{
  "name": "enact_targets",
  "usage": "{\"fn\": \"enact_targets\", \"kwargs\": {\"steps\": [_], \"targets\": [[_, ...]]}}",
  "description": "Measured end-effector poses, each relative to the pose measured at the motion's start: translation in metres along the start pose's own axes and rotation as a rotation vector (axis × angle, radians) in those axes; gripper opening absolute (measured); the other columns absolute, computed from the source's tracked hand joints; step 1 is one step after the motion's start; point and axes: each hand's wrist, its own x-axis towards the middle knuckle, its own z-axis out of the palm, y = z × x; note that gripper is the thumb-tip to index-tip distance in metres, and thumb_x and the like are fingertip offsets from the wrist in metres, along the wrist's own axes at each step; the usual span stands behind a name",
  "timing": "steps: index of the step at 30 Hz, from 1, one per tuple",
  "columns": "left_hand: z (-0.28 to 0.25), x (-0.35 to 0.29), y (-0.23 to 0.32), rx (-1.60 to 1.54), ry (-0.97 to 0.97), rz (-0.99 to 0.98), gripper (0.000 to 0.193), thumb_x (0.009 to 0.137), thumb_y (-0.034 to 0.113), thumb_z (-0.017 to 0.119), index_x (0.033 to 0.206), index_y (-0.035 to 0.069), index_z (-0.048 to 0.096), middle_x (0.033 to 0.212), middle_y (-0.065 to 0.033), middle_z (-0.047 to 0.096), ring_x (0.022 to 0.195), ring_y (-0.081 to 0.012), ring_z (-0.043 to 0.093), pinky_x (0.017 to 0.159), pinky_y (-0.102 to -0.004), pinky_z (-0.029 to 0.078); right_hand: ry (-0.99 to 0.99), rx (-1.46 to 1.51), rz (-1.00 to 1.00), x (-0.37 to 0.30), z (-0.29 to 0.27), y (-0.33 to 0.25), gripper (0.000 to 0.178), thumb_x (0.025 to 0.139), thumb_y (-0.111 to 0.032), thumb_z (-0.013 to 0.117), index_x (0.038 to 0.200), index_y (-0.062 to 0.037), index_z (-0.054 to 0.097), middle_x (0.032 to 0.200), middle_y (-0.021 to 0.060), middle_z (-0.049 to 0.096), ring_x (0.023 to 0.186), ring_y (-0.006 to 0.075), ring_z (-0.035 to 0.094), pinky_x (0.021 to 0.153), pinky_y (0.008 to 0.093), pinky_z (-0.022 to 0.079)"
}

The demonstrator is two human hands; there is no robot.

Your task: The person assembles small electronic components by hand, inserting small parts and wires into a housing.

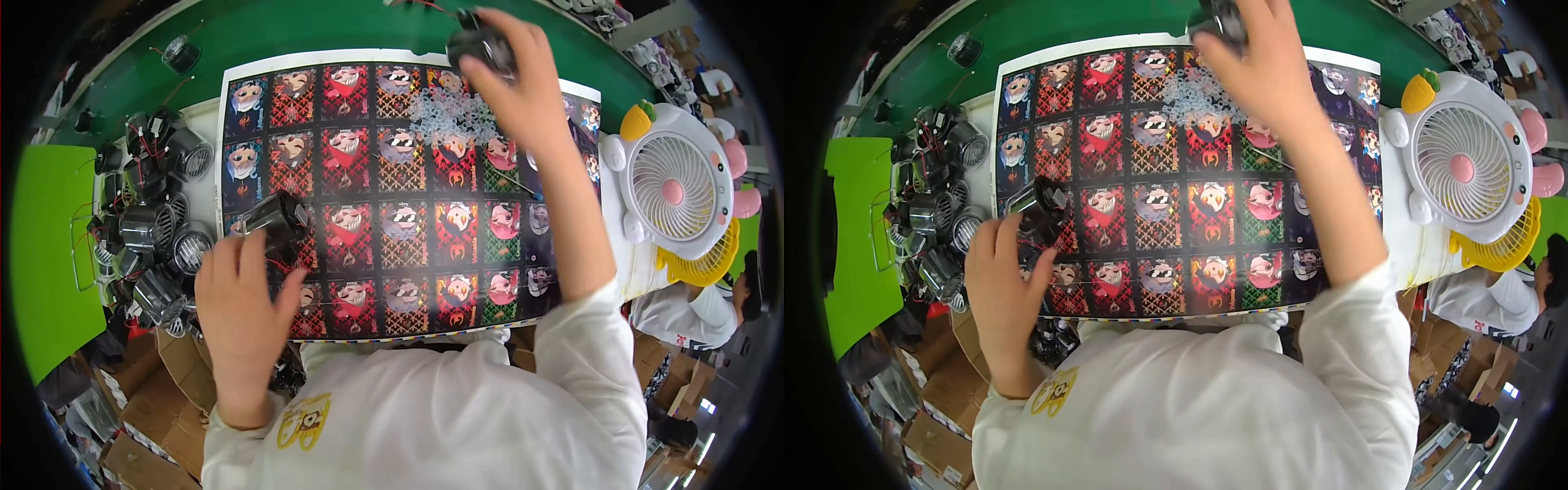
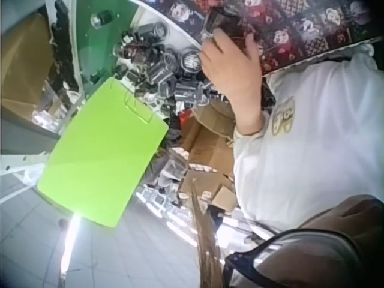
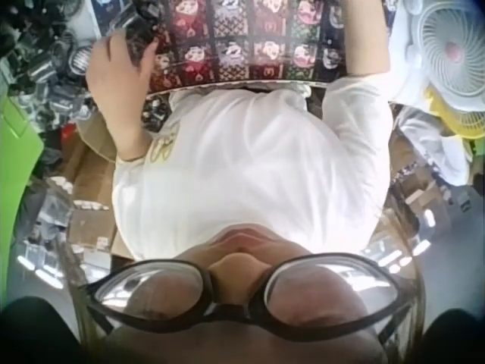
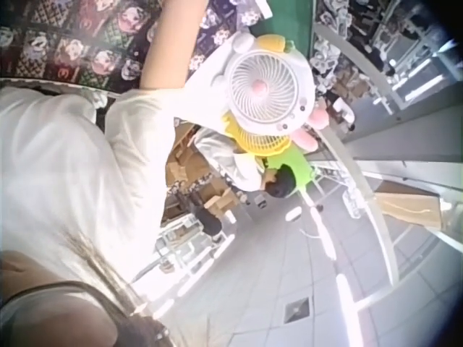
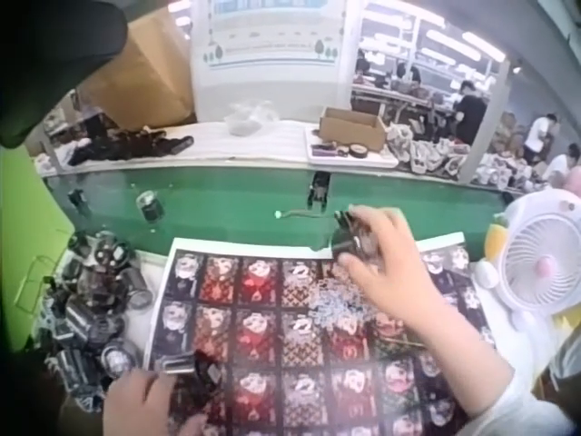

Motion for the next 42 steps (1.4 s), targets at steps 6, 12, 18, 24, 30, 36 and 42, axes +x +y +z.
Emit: {"fn": "enact_targets", "kwargs": {"steps": [6,12,18,24,30,36,42], "targets": [[0.008,-0.016,-0.010,-0.295,-0.305,0.087,0.011,0.083,0.003,0.068,0.092,0.002,0.064,0.077,-0.0143,0.063,0.067,-0.0334,0.062,0.060,-0.0408,0.048,-0.155,-0.071,0.035,0.075,0.066,0.046,0.056,0.077,-0.013,0.073,0.129,-0.0056,0.054,0.115,0.0216,0.053,0.103,0.0392,0.057,0.091,0.0410,0.049],[0.008,0.002,0.022,-0.339,0.040,0.149,0.028,0.079,-0.003,0.066,0.106,0.000,0.067,0.092,-0.0150,0.068,0.072,-0.0288,0.066,0.061,-0.0353,0.052,-0.133,-0.266,-0.181,0.040,0.068,0.011,0.026,0.080,-0.015,0.072,0.104,-0.0071,0.065,0.104,0.0165,0.061,0.097,0.0355,0.059,0.085,0.0434,0.049],[0.010,0.026,0.047,-0.856,-0.235,0.075,0.042,0.084,-0.005,0.056,0.125,-0.001,0.057,0.098,-0.0170,0.069,0.079,-0.0299,0.068,0.070,-0.0367,0.055,-0.432,-0.307,-0.186,-0.037,0.052,-0.030,0.015,0.077,-0.012,0.071,0.079,0.0002,0.062,0.084,0.0152,0.059,0.089,0.0337,0.060,0.077,0.0421,0.051],[0.032,0.030,0.058,-1.385,-0.311,-0.142,0.015,0.095,-0.002,0.053,0.109,-0.002,0.059,0.091,-0.0135,0.073,0.066,-0.0166,0.066,0.061,-0.0267,0.052,-0.256,-0.179,-0.201,-0.046,0.047,-0.037,0.010,0.075,-0.004,0.069,0.077,-0.0018,0.060,0.081,0.0117,0.057,0.079,0.0307,0.058,0.071,0.0410,0.049],[0.036,0.033,0.064,-1.256,-0.236,-0.099,0.013,0.091,0.002,0.061,0.103,-0.001,0.064,0.080,-0.0107,0.070,0.060,-0.0175,0.065,0.056,-0.0276,0.051,-0.493,0.622,0.151,-0.049,-0.052,-0.090,0.006,0.077,0.000,0.071,0.079,-0.0014,0.066,0.076,0.0055,0.060,0.064,0.0192,0.053,0.060,0.0319,0.042],[0.042,0.045,0.073,-0.768,0.045,0.351,0.019,0.077,0.003,0.067,0.096,0.003,0.066,0.080,-0.0095,0.062,0.068,-0.0298,0.061,0.056,-0.0374,0.047,-0.505,0.646,0.266,-0.068,-0.074,-0.102,0.008,0.074,0.003,0.073,0.080,-0.0006,0.068,0.076,0.0058,0.061,0.064,0.0141,0.052,0.058,0.0262,0.038],[0.054,0.049,0.076,-0.713,0.150,0.505,0.024,0.071,0.003,0.068,0.095,0.001,0.065,0.079,-0.0069,0.061,0.069,-0.0254,0.057,0.059,-0.0370,0.046,-0.535,0.628,0.386,-0.074,-0.081,-0.105,0.014,0.073,0.008,0.071,0.085,0.0006,0.068,0.081,0.0078,0.063,0.063,0.0139,0.053,0.057,0.0261,0.039]]}}
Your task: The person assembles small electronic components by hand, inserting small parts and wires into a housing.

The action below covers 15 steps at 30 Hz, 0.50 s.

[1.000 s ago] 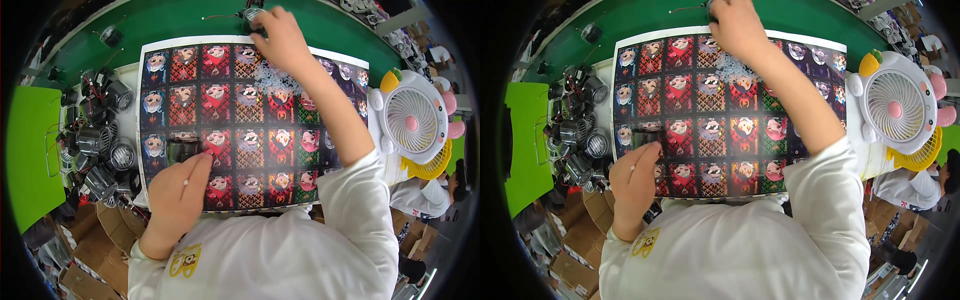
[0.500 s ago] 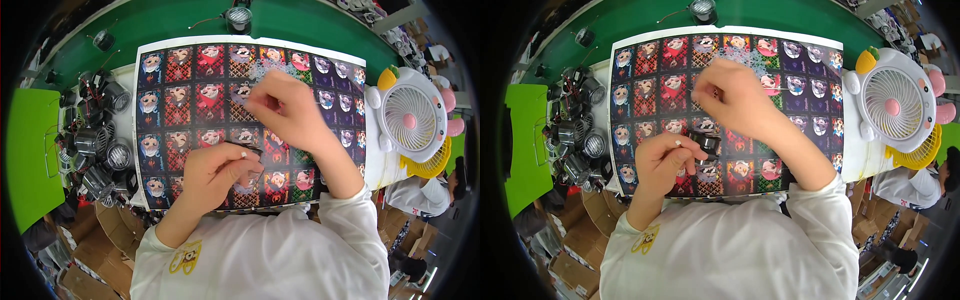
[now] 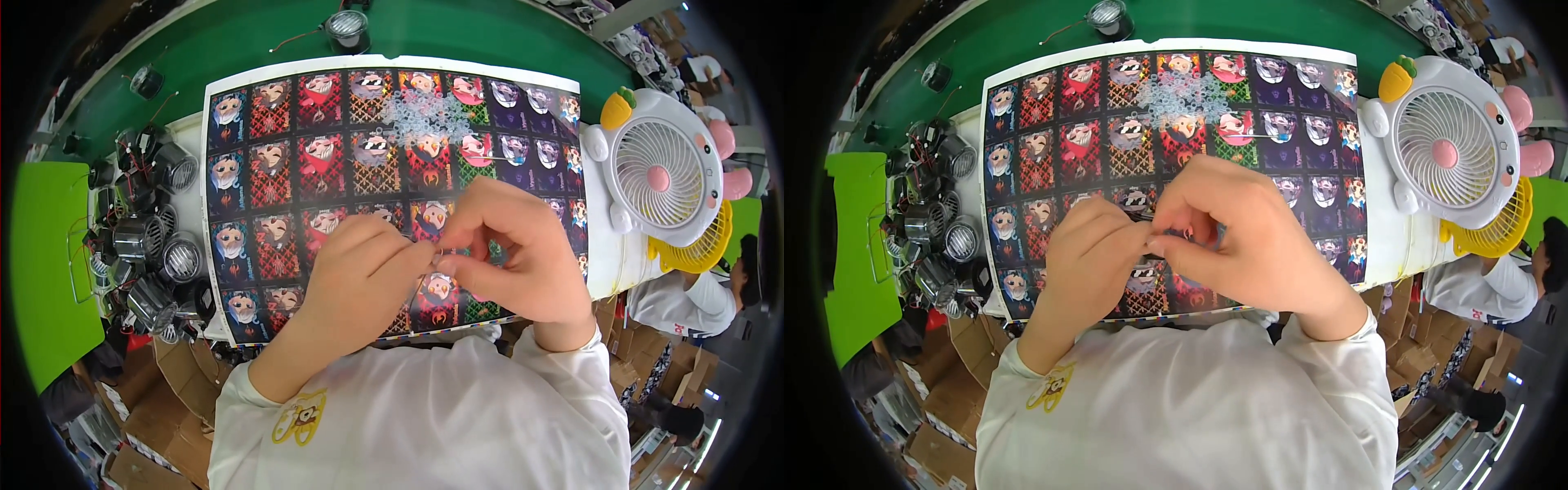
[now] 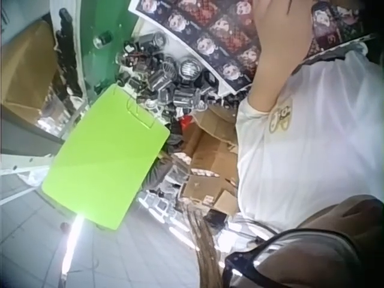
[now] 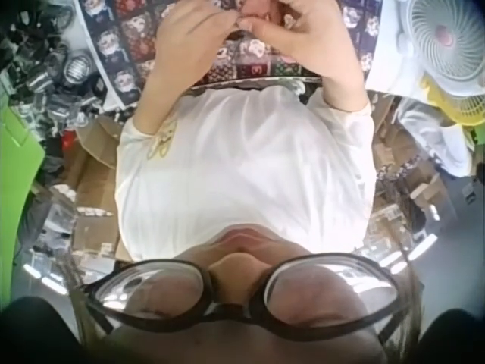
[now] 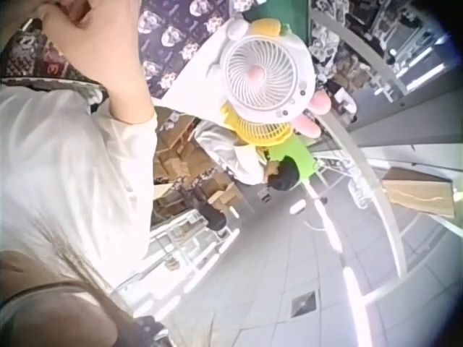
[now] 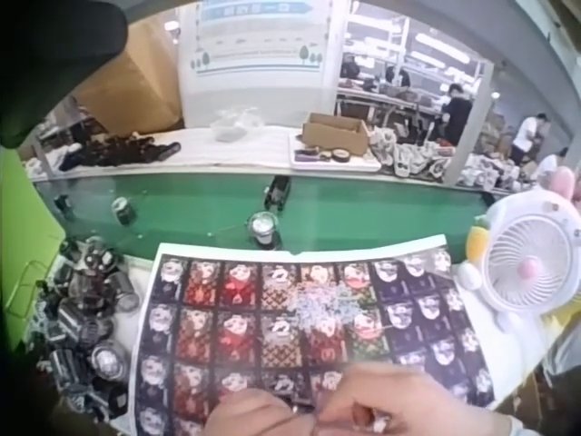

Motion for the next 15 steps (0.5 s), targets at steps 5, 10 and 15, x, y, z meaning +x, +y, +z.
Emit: {"fn": "enact_targets", "kwargs": {"steps": [5,10,15], "targets": [[0.007,-0.003,0.005,0.022,0.139,-0.020,0.029,0.069,0.006,0.069,0.097,0.001,0.064,0.077,-0.0067,0.060,0.073,-0.0263,0.059,0.069,-0.0405,0.052,0.082,-0.119,-0.107,-0.009,0.010,0.005,0.016,0.074,0.010,0.066,0.087,0.0013,0.069,0.083,0.0087,0.063,0.065,0.0156,0.056,0.057,0.0282,0.043],[0.021,-0.008,-0.001,0.032,0.102,0.005,0.023,0.076,0.004,0.071,0.097,0.002,0.061,0.083,-0.0104,0.064,0.078,-0.0302,0.064,0.073,-0.0419,0.054,0.231,-0.328,-0.316,-0.011,0.011,0.016,0.012,0.077,0.008,0.068,0.087,0.0025,0.068,0.082,0.0110,0.064,0.068,0.0200,0.061,0.060,0.0293,0.047],[0.035,-0.011,-0.008,-0.131,-0.064,-0.249,0.021,0.080,0.002,0.071,0.099,0.002,0.061,0.090,-0.0122,0.067,0.081,-0.0308,0.066,0.071,-0.0400,0.053,0.378,-0.419,-0.290,-0.012,0.011,0.021,0.010,0.077,0.007,0.070,0.086,0.0023,0.068,0.081,0.0110,0.064,0.069,0.0207,0.061,0.061,0.0291,0.048]]}}
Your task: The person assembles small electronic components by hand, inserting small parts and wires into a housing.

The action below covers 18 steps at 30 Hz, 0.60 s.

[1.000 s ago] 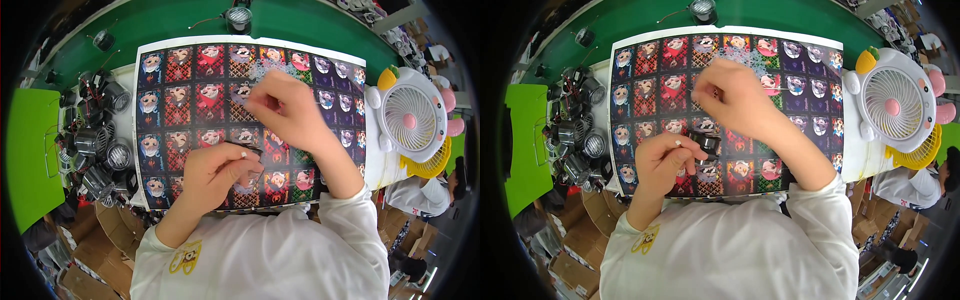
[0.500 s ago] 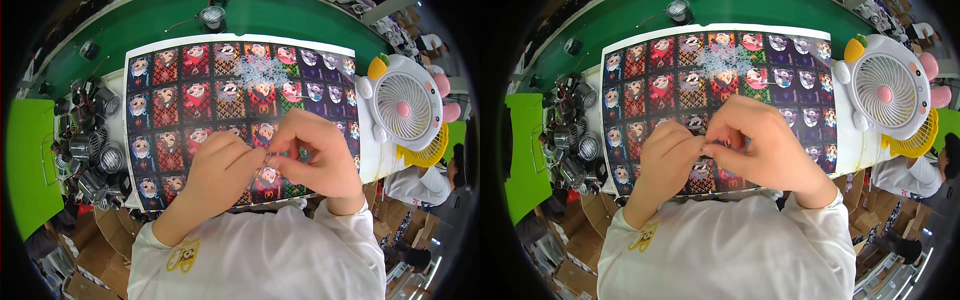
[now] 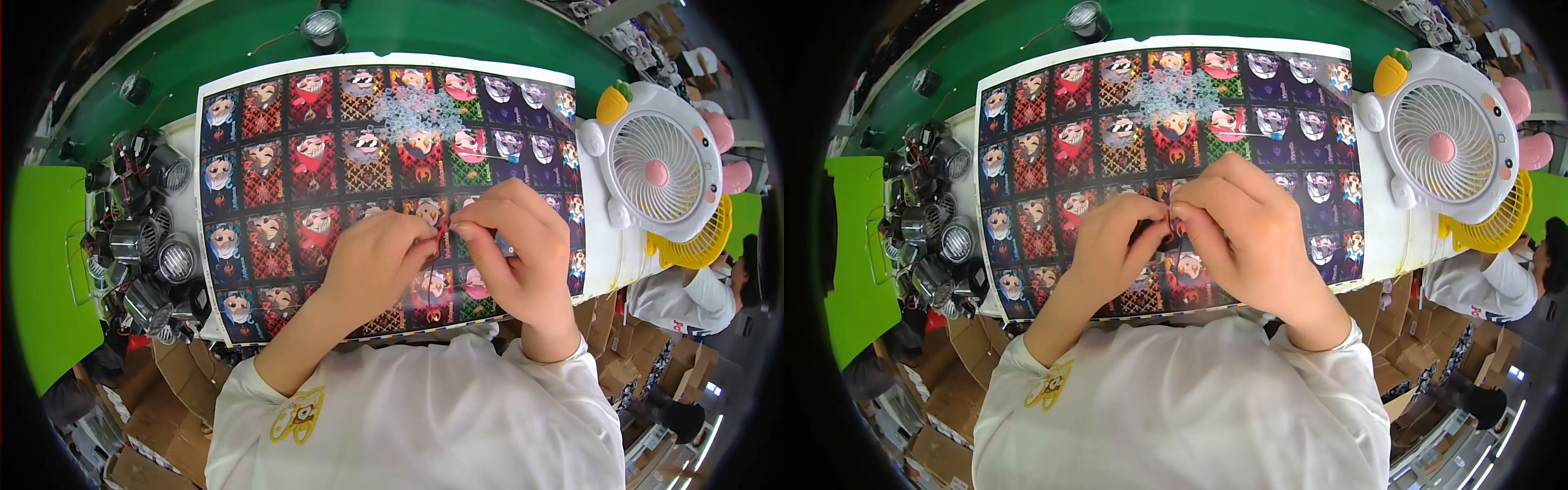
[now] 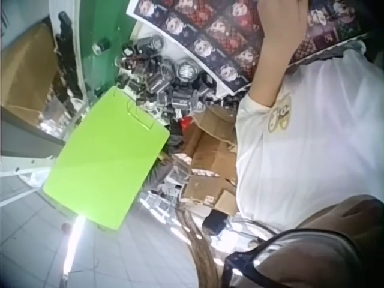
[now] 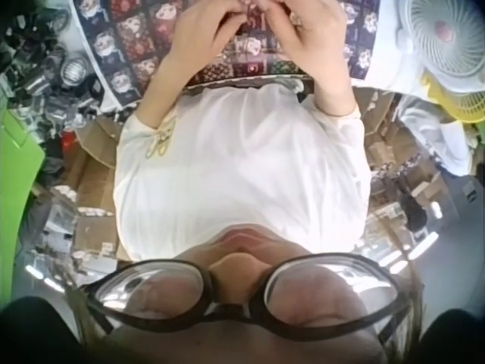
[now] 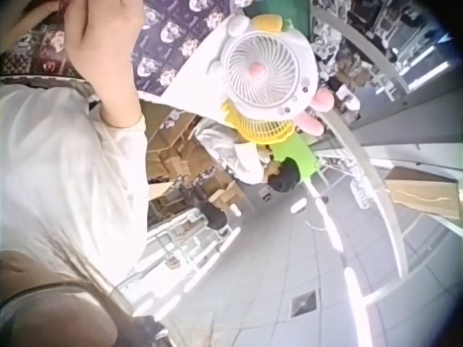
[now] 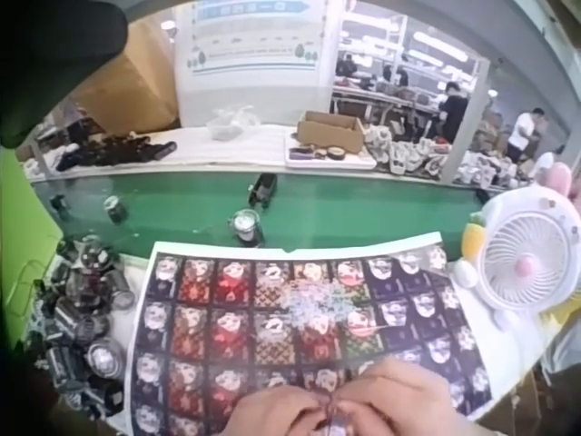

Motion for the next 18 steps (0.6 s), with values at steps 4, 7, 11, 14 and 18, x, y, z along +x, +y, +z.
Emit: {"fn": "enact_targets", "kwargs": {"steps": [4,7,11,14,18], "targets": [[0.005,0.008,0.017,-0.172,0.118,-0.070,0.018,0.080,0.002,0.070,0.096,0.003,0.062,0.087,-0.0118,0.067,0.076,-0.0308,0.064,0.068,-0.0382,0.051,-0.043,0.075,0.038,-0.007,-0.004,0.002,0.014,0.078,0.007,0.070,0.090,-0.0009,0.068,0.082,0.0096,0.062,0.064,0.0205,0.061,0.055,0.0302,0.049],[0.009,0.012,0.014,-0.149,0.115,-0.008,0.018,0.079,0.004,0.072,0.094,0.004,0.063,0.082,-0.0112,0.066,0.072,-0.0308,0.064,0.063,-0.0385,0.050,-0.015,0.106,0.071,-0.014,-0.004,0.000,0.015,0.075,0.007,0.070,0.089,0.0022,0.068,0.083,0.0113,0.065,0.069,0.0202,0.062,0.062,0.0289,0.048],[0.013,0.015,0.014,-0.086,0.158,0.035,0.011,0.079,0.003,0.071,0.089,0.004,0.065,0.077,-0.0114,0.065,0.067,-0.0282,0.063,0.059,-0.0365,0.048,0.043,0.051,0.068,-0.019,-0.005,-0.002,0.018,0.075,0.008,0.069,0.091,0.0024,0.068,0.083,0.0114,0.066,0.069,0.0206,0.062,0.062,0.0291,0.049],[0.012,0.020,0.016,0.020,0.136,0.087,0.011,0.079,0.003,0.071,0.089,0.004,0.066,0.077,-0.0114,0.065,0.067,-0.0285,0.063,0.058,-0.0368,0.048,0.031,0.040,0.095,-0.022,-0.007,-0.001,0.019,0.077,0.009,0.069,0.094,0.0007,0.068,0.085,0.0114,0.064,0.065,0.0196,0.063,0.056,0.0294,0.051],[0.017,0.025,0.020,0.032,0.131,0.143,0.012,0.080,0.004,0.071,0.090,0.004,0.066,0.079,-0.0113,0.066,0.068,-0.0297,0.064,0.059,-0.0372,0.049,0.096,-0.080,-0.004,-0.025,-0.007,0.004,0.021,0.075,0.010,0.067,0.095,0.0007,0.068,0.087,0.0124,0.066,0.067,0.0237,0.064,0.061,0.0301,0.053]]}}
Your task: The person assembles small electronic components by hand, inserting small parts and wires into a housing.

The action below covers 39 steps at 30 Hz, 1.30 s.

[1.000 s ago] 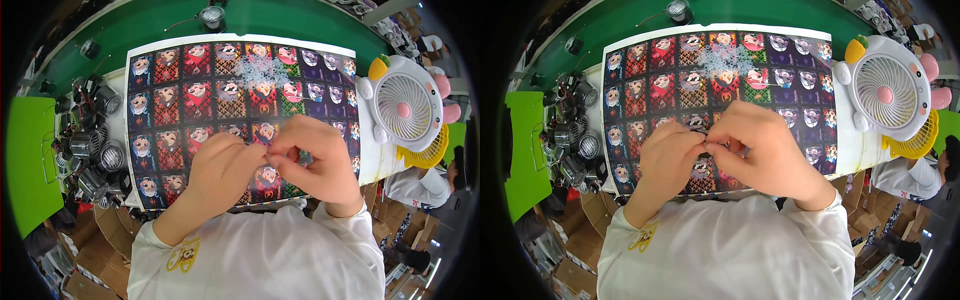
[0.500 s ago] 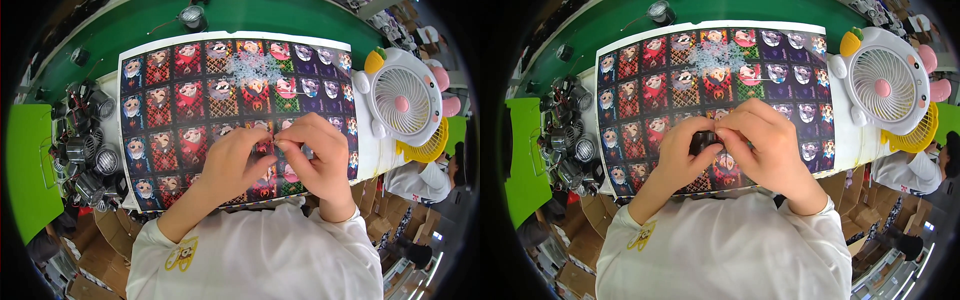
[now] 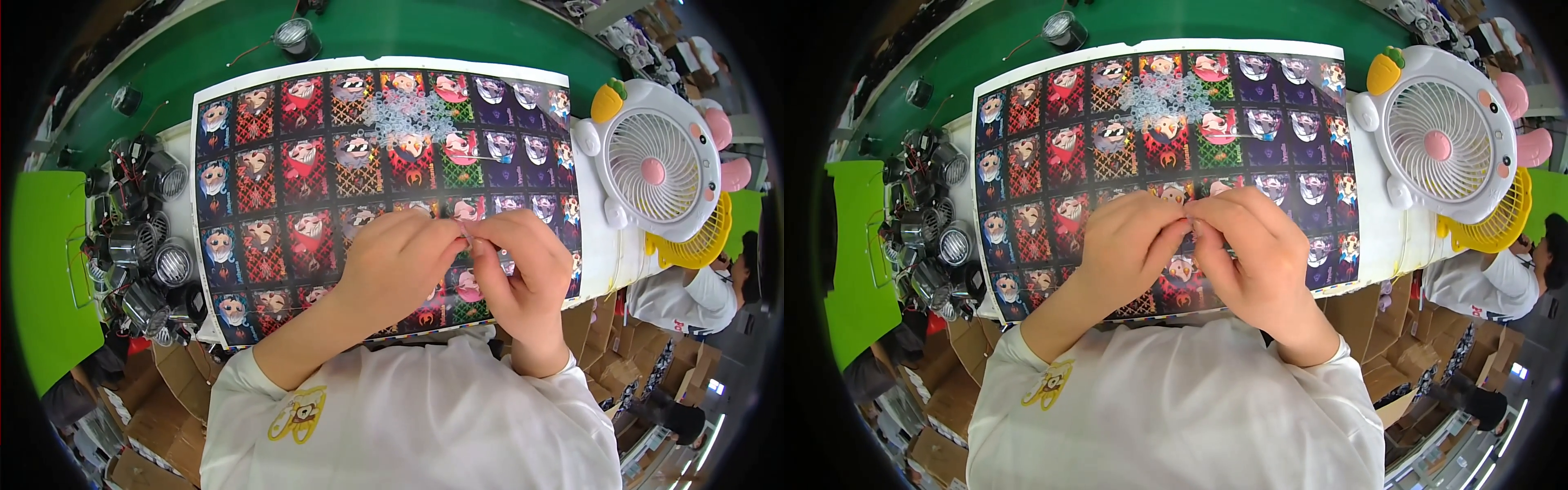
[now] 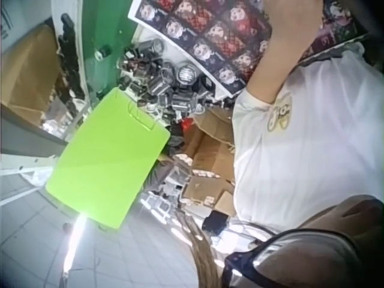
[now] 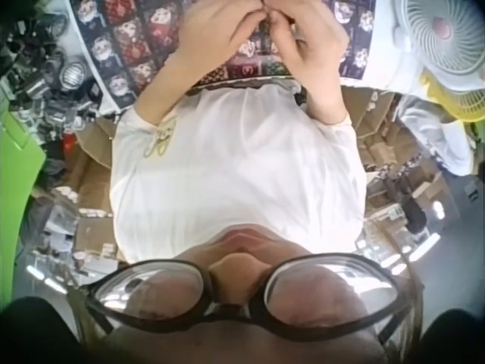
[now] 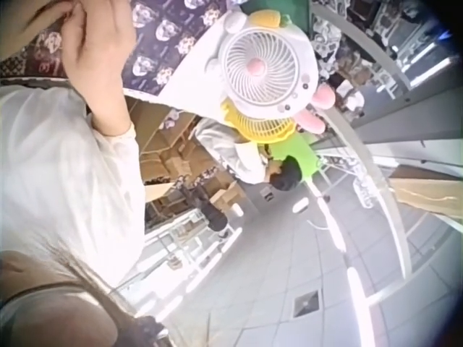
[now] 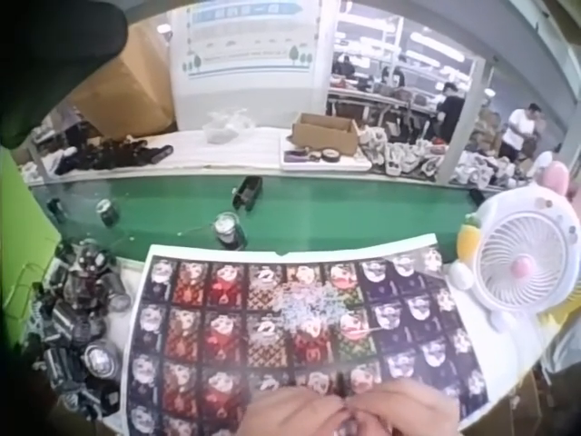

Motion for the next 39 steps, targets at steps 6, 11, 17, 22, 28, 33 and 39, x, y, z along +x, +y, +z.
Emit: {"fn": "enact_targets", "kwargs": {"steps": [6,11,17,22,28,33,39], "targets": [[0.004,0.005,-0.009,-0.047,0.013,0.087,0.019,0.081,0.004,0.070,0.098,0.003,0.062,0.082,-0.0112,0.066,0.070,-0.0321,0.064,0.062,-0.0421,0.051,0.041,0.031,0.012,0.002,-0.003,0.006,0.021,0.074,0.013,0.065,0.092,0.0022,0.067,0.083,0.0115,0.067,0.067,0.0216,0.064,0.063,0.0283,0.051],[0.006,-0.006,-0.029,0.013,-0.321,-0.223,0.019,0.084,0.006,0.065,0.102,0.003,0.056,0.095,-0.0136,0.063,0.085,-0.0340,0.063,0.072,-0.0424,0.051,0.200,0.040,0.076,0.002,-0.002,0.022,0.022,0.076,0.013,0.066,0.095,0.0017,0.068,0.082,0.0098,0.068,0.068,0.0160,0.065,0.061,0.0256,0.050],[0.001,-0.012,-0.017,-0.053,-0.225,-0.364,0.028,0.084,0.007,0.065,0.111,0.002,0.058,0.104,-0.0156,0.059,0.094,-0.0350,0.060,0.080,-0.0426,0.049,0.143,0.598,0.353,0.000,-0.001,0.024,0.019,0.082,0.014,0.063,0.100,0.0061,0.065,0.093,0.0099,0.067,0.079,0.0123,0.066,0.068,0.0235,0.052],[0.006,-0.024,-0.021,-0.098,-0.213,-0.429,0.028,0.085,0.007,0.064,0.112,0.002,0.062,0.103,-0.0154,0.063,0.095,-0.0338,0.061,0.081,-0.0414,0.049,0.174,0.579,0.410,0.008,0.001,0.013,0.018,0.082,0.014,0.062,0.098,0.0061,0.064,0.090,0.0104,0.067,0.077,0.0132,0.064,0.066,0.0241,0.051],[0.008,-0.025,-0.028,-0.162,-0.197,-0.383,0.031,0.084,0.004,0.061,0.115,0.002,0.063,0.099,-0.0162,0.066,0.092,-0.0343,0.062,0.081,-0.0422,0.049,-0.120,0.298,-0.084,0.020,-0.004,0.009,0.024,0.075,0.014,0.060,0.097,0.0068,0.061,0.085,0.0140,0.066,0.072,0.0187,0.060,0.064,0.0300,0.048],[0.011,-0.025,-0.029,-0.190,-0.194,-0.391,0.032,0.081,0.009,0.064,0.112,0.000,0.062,0.093,-0.0165,0.063,0.090,-0.0357,0.060,0.079,-0.0461,0.047,-0.008,0.397,0.158,0.018,0.001,0.009,0.024,0.078,0.012,0.062,0.101,0.0049,0.063,0.090,0.0103,0.066,0.073,0.0146,0.062,0.064,0.0258,0.050],[0.010,-0.025,-0.031,-0.226,-0.178,-0.380,0.033,0.081,0.006,0.059,0.113,-0.001,0.062,0.093,-0.0168,0.063,0.089,-0.0359,0.060,0.080,-0.0458,0.047,0.003,0.741,0.639,0.014,0.005,0.015,0.016,0.090,0.005,0.057,0.104,0.0049,0.064,0.091,0.0066,0.064,0.075,0.0114,0.061,0.066,0.0241,0.049]]}}
